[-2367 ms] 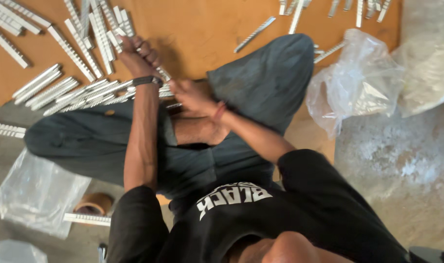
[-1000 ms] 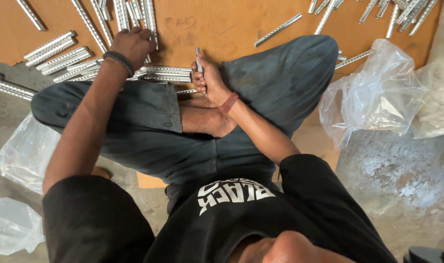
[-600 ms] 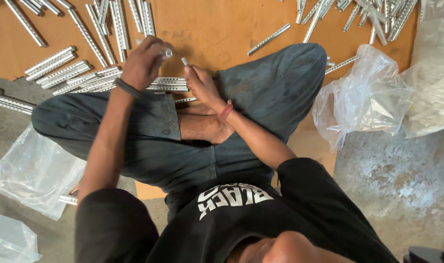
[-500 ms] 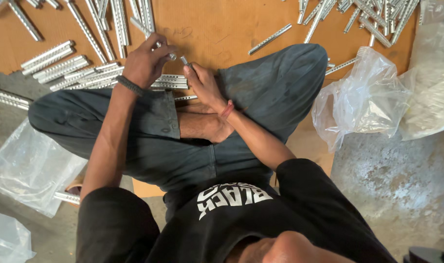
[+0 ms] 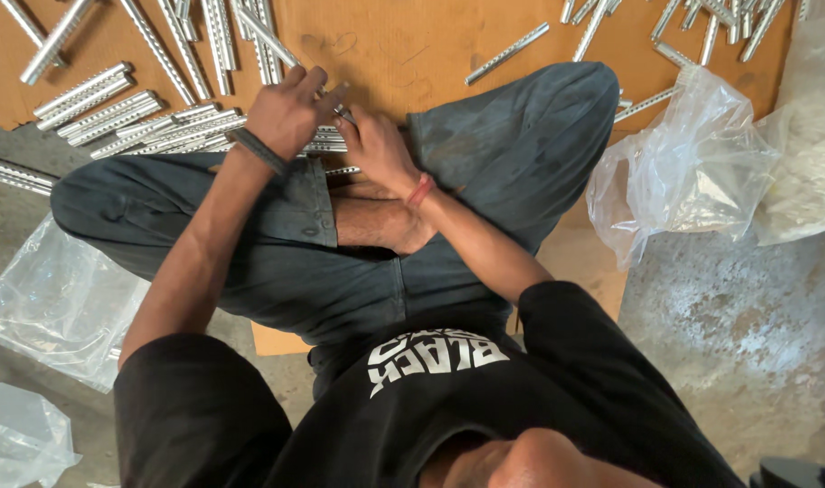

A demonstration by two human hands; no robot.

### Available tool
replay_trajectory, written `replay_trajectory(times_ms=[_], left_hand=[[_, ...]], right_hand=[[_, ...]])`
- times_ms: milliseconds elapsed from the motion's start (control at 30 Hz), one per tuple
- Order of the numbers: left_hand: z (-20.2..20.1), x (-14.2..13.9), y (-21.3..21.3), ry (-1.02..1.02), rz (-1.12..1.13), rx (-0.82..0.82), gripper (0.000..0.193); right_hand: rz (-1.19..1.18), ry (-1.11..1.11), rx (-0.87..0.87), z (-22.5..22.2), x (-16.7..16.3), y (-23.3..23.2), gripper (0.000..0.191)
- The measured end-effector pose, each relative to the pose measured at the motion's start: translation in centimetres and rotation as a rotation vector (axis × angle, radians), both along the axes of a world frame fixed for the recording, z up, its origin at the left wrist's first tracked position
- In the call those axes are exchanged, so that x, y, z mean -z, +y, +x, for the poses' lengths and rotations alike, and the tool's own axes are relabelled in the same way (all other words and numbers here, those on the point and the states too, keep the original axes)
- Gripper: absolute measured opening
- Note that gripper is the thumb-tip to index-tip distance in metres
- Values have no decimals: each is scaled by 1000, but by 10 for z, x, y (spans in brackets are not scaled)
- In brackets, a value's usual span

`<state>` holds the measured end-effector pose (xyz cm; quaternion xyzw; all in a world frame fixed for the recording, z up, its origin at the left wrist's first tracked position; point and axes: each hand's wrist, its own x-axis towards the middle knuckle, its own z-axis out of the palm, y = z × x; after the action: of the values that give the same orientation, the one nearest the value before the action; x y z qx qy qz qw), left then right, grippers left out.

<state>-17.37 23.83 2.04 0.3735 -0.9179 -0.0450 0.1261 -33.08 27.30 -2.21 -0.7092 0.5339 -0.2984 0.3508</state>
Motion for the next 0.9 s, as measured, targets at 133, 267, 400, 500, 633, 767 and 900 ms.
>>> replay_trajectory(times_ms=[133, 267, 400, 500, 633, 767, 900], left_hand=[[-3, -8, 2, 85, 59, -6, 40], [-16, -17, -5, 836, 3, -294, 41], [-36, -2, -23, 2032, 1125, -874, 35], [-43, 36, -30, 2103, 1079, -468, 44], [-24, 93, -33, 2047, 1414, -131, 44], [-1, 74, -61, 2222, 1492, -34, 35], [-51, -13, -92, 2096, 1332, -435, 33]], right_hand=[[1008, -779, -43, -10, 8, -7, 26], [486, -440, -21, -11, 4, -10, 25], [124, -112, -59, -7, -2, -7, 27], [164, -143, -48, -9, -4, -3, 31], [1374, -1287, -207, -23, -1, 0, 33], [1636, -1604, -459, -24, 4, 7, 36], [1521, -1433, -162, -16, 11, 3, 34]])
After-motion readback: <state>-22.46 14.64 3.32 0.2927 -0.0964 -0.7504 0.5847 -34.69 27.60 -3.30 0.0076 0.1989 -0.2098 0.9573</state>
